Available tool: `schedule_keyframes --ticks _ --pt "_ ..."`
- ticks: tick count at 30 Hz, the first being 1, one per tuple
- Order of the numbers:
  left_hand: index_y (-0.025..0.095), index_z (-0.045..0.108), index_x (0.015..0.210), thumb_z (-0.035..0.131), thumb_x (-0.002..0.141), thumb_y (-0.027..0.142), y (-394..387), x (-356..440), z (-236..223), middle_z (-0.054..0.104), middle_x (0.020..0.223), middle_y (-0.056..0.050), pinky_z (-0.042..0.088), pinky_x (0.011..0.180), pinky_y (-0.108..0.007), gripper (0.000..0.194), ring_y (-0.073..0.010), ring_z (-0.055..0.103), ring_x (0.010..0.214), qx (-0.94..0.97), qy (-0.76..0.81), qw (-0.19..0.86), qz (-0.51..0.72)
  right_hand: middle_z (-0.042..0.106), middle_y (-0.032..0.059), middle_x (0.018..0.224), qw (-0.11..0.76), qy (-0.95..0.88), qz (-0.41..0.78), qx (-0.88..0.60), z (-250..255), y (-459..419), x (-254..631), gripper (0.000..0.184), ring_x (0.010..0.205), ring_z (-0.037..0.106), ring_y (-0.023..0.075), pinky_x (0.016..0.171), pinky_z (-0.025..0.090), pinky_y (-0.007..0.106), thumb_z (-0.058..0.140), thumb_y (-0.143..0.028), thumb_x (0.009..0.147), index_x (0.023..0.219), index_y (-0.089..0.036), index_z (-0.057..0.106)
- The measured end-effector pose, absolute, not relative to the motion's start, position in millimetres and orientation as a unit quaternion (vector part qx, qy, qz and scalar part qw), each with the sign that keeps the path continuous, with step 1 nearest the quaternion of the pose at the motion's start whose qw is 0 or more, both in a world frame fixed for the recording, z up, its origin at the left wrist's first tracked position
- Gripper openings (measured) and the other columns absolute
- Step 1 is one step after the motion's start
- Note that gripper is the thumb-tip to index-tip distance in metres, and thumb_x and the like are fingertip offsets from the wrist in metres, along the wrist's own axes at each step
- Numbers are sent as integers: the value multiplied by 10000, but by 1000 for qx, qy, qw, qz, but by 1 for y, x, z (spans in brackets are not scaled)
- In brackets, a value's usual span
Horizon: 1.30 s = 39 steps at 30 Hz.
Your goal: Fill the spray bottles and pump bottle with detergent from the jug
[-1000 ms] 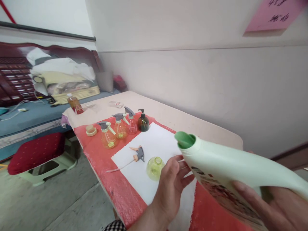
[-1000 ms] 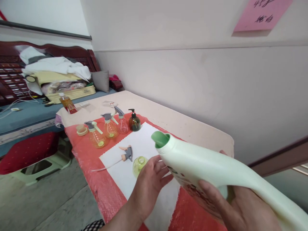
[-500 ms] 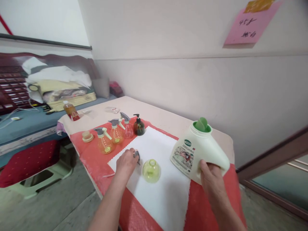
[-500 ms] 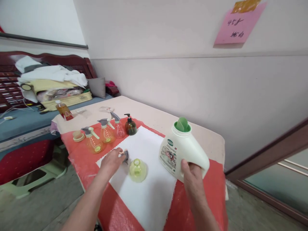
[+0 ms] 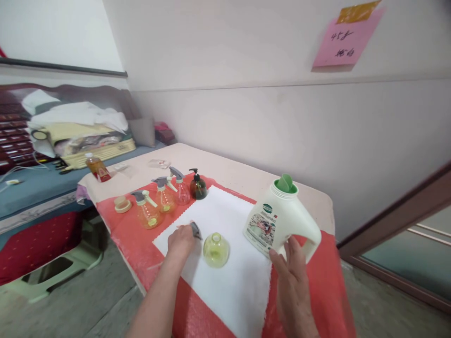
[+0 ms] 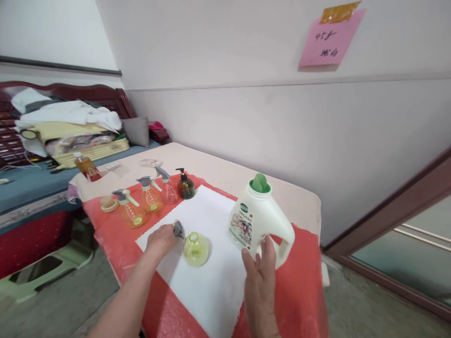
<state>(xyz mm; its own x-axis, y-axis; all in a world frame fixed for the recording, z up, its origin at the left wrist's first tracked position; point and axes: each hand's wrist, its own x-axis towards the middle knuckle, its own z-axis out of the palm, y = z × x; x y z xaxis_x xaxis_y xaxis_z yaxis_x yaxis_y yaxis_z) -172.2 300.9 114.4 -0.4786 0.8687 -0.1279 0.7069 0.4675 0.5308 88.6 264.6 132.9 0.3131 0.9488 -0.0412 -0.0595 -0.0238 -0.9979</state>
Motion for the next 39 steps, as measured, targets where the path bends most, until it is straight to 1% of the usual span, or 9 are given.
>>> schedule_keyframes --ticks 2,4,7,10,13,24,27,32,39 --pt "206 632 676 625 703 333 302 -177 122 675 744 -121 425 770 -435 130 -339 639 853 460 820 204 272 237 11 1552 579 -366 457 -567 129 258 80 785 1426 215 236 1164 197 457 625 -525 750 1424 -345 266" --pt "204 637 715 624 716 381 304 -179 134 650 689 -76 450 729 -399 177 -290 638 779 450 800 212 336 254 14 1543 575 -362 477 -558 125 252 71 808 1421 226 228 1170 185 440 650 -524 723 1414 -338 275" --pt "194 636 922 570 792 476 303 -176 154 676 864 -60 484 703 -327 318 -193 631 753 400 697 247 541 272 26 1535 560 -360 508 -546 123 247 62 832 1403 270 231 1154 244 424 667 -526 695 1406 -311 293" --pt "204 636 943 719 721 404 298 -168 171 682 1007 -53 500 714 -285 310 -143 636 774 275 466 298 786 298 35 1523 534 -347 547 -543 124 247 59 811 1367 339 254 1110 326 445 670 -519 691 1395 -315 325" --pt "221 649 931 759 713 325 294 -161 179 704 972 -28 504 723 -263 265 -123 646 782 224 377 294 849 328 39 1507 521 -341 566 -541 126 249 58 753 1336 385 265 1094 345 456 669 -497 702 1368 -311 371" --pt "202 666 905 766 701 316 287 -139 174 677 886 -12 505 727 -290 254 -129 629 731 282 412 320 805 399 64 1458 496 -372 583 -524 116 246 54 666 1256 476 277 1030 400 456 681 -490 707 1295 -281 448" --pt "196 677 956 747 712 317 286 -127 167 685 940 -38 474 814 -310 281 -167 627 844 367 480 351 715 463 70 1406 492 -406 568 -520 105 247 53 607 1242 491 270 1031 395 464 650 -490 734 1271 -278 463" --pt "191 658 930 683 745 279 282 -114 163 666 900 -28 430 779 -294 207 -186 585 863 513 520 471 495 511 79 1367 473 -441 564 -513 87 252 53 566 1217 518 264 1030 405 465 645 -461 731 1242 -269 494" --pt "200 536 886 659 745 260 273 -122 166 627 996 -49 423 844 -313 196 -212 567 986 520 518 499 461 545 108 1340 433 -517 546 -497 75 254 51 560 1165 564 259 1011 436 484 612 -395 724 1249 -242 490"
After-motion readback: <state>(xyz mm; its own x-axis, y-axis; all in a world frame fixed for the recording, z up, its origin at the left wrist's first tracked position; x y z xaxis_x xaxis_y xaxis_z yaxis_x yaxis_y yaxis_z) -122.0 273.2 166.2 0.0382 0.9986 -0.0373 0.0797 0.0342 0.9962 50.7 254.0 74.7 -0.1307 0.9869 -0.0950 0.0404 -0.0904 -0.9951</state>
